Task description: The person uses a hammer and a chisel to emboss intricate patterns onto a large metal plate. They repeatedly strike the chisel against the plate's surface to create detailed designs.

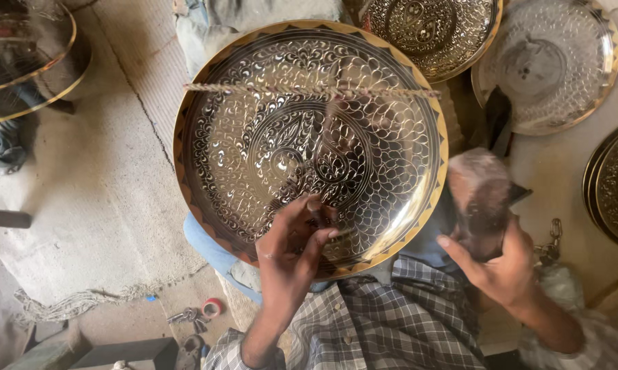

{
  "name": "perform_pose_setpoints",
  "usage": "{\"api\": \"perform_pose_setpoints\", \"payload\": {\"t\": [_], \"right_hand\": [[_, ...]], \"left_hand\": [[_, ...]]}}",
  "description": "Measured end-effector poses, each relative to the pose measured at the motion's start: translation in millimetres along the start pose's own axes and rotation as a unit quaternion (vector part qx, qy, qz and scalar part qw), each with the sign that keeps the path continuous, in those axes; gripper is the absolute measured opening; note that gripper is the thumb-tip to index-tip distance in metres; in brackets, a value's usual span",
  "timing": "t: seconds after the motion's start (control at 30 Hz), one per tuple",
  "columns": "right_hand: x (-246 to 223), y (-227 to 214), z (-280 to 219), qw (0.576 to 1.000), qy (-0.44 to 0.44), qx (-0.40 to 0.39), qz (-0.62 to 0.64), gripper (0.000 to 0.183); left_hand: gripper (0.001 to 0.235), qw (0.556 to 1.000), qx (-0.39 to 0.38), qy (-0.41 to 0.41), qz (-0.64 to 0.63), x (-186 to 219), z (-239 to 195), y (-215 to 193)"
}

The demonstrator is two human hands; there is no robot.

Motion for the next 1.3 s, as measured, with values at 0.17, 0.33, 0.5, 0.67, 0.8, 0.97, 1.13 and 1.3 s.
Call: {"api": "perform_pose_setpoints", "payload": {"t": [0.17,0.33,0.5,0.67,0.8,0.97,1.13,1.3], "right_hand": [[-53,-32,45,0.981,-0.128,-0.063,-0.128,0.07],[-83,-41,74,0.929,-0.179,-0.175,-0.272,0.077],[-99,-40,93,0.887,-0.221,-0.205,-0.349,0.073],[-113,-54,97,0.902,-0.257,-0.165,-0.305,0.071],[-102,-62,100,0.974,-0.173,-0.097,-0.111,0.069],[-83,-32,98,0.91,-0.086,-0.286,-0.288,0.088],[-90,-30,105,0.9,-0.085,-0.29,-0.315,0.094],[-89,-31,108,0.914,-0.03,-0.302,-0.269,0.097]], "left_hand": [[0.044,1.0,-0.004,0.015,0.016,0,-1,-3],[0.046,0.989,-0.039,0.014,0.139,2,1,-5],[0.046,0.993,-0.041,-0.021,0.104,-2,4,-6],[0.041,0.986,-0.065,0.003,0.155,2,7,-1],[0.04,0.994,-0.071,0.028,0.076,4,8,0],[0.033,0.988,-0.064,-0.031,0.134,-3,9,-1],[0.037,0.992,-0.073,0.012,0.097,3,8,-2],[0.036,0.992,-0.075,0.013,0.099,6,10,-1]]}}
Point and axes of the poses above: each hand's wrist, its own z-axis towards the middle knuckle, its own y-axis out of the palm, x = y × z, the point moved 6 cm from there along z, towards the middle knuckle, and after that the axes turned 12 degrees about -x, right-handed, at the moved point
